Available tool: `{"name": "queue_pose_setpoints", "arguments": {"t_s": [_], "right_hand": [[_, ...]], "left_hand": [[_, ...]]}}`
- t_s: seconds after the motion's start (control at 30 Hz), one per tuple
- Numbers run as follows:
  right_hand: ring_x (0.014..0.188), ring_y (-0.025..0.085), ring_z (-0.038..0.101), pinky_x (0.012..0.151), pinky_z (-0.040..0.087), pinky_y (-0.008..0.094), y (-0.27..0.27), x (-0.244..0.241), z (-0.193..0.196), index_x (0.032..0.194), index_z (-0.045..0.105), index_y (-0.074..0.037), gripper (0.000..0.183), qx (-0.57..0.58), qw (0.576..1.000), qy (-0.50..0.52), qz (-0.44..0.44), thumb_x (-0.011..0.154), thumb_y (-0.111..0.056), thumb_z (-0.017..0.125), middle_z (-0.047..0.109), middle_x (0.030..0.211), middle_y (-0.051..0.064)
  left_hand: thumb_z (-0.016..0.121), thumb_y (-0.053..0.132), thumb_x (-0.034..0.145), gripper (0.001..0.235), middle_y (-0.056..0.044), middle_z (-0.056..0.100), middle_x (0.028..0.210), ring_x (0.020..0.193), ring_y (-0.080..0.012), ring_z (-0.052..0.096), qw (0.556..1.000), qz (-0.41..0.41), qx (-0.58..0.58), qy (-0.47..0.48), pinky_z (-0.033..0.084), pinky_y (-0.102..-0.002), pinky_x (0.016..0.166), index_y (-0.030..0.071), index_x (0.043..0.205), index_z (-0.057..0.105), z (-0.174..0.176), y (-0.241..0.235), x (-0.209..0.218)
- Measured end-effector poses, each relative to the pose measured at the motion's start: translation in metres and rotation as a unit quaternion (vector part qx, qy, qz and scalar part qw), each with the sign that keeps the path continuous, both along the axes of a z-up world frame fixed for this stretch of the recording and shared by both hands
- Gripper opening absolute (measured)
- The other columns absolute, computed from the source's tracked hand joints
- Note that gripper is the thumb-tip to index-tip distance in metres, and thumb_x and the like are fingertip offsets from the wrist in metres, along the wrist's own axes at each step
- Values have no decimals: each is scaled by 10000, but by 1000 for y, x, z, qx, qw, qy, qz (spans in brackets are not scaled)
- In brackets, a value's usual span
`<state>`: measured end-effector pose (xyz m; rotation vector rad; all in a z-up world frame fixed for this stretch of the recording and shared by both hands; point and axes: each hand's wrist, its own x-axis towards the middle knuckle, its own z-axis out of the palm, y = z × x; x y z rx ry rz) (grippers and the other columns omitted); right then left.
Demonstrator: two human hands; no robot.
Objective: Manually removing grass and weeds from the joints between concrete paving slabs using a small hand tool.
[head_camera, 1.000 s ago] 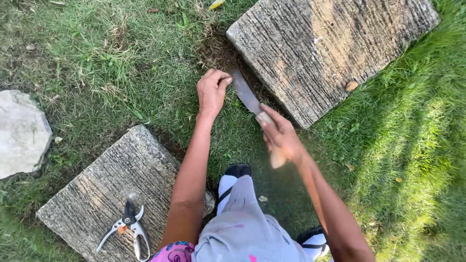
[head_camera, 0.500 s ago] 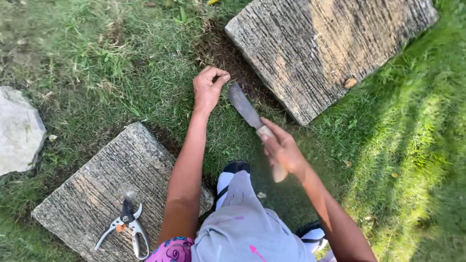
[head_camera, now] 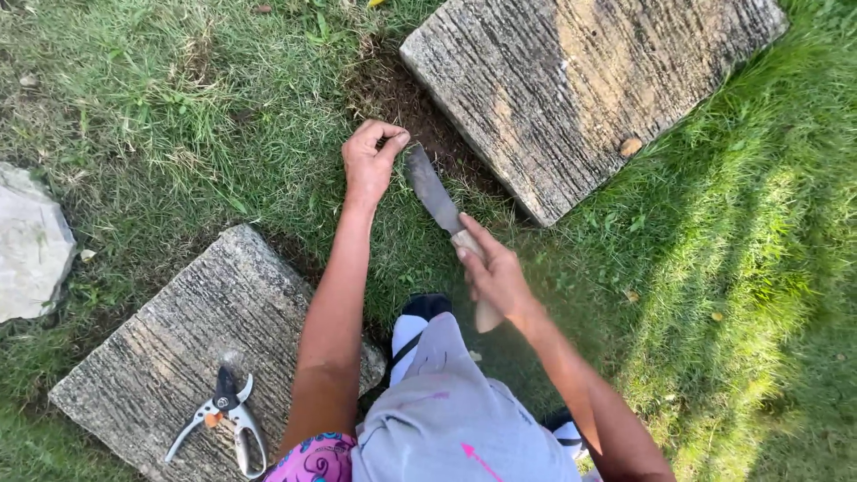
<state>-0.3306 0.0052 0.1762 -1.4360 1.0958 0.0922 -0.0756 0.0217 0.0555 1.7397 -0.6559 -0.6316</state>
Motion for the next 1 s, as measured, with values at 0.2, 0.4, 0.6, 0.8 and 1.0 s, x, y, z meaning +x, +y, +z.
{"name": "queue_pose_setpoints", "arguments": {"t_s": [0.2, 0.4, 0.6, 0.8, 1.0], "right_hand": [[450, 96, 496, 405, 453, 268, 10, -16, -17, 1548, 442, -260, 559, 126, 988, -57, -74, 1012, -159, 567, 539, 634, 1], [535, 78, 584, 504, 533, 263, 25, 3, -30, 1547, 444, -256, 570, -105, 994, -43, -1, 1011, -142, 600, 711, 778, 32], [459, 127, 571, 441, 520, 301, -1, 29, -2, 1558, 394, -309, 573, -94, 994, 61, 12, 1027, -171, 558, 696, 675, 88], [472, 93, 543, 410, 485, 268, -27, 69, -5, 1558, 417, -269, 543, 4, 997, -39, -72, 1037, -182, 539, 592, 685, 12], [500, 81, 521, 431, 482, 259, -30, 97, -12, 1577, 411, -250, 542, 24, 991, -95, -94, 1055, -178, 537, 560, 706, 7]], "left_hand": [[780, 17, 885, 57, -9, 693, 932, 851, -84, 644, 994, 33, -83, 56, 541, -239, 783, 36, 938, 769, -23, 1, -1], [736, 12, 934, 60, -42, 701, 949, 746, -124, 600, 967, 74, -125, 209, 514, -282, 661, 26, 980, 772, -25, 1, 6], [847, 104, 859, 249, -46, 676, 1156, 1111, -249, 615, 947, 125, -57, -289, 501, -448, 1008, 92, 1092, 759, 8, -16, 32], [890, 148, 715, 455, -82, 564, 1261, 1149, -340, 542, 902, -56, 113, -413, 467, -524, 937, 111, 1147, 751, 35, -50, 68], [787, 121, 905, 262, -66, 564, 1247, 1136, -260, 576, 943, -66, 125, -302, 540, -421, 992, 171, 1159, 748, -18, -51, 90]]}}
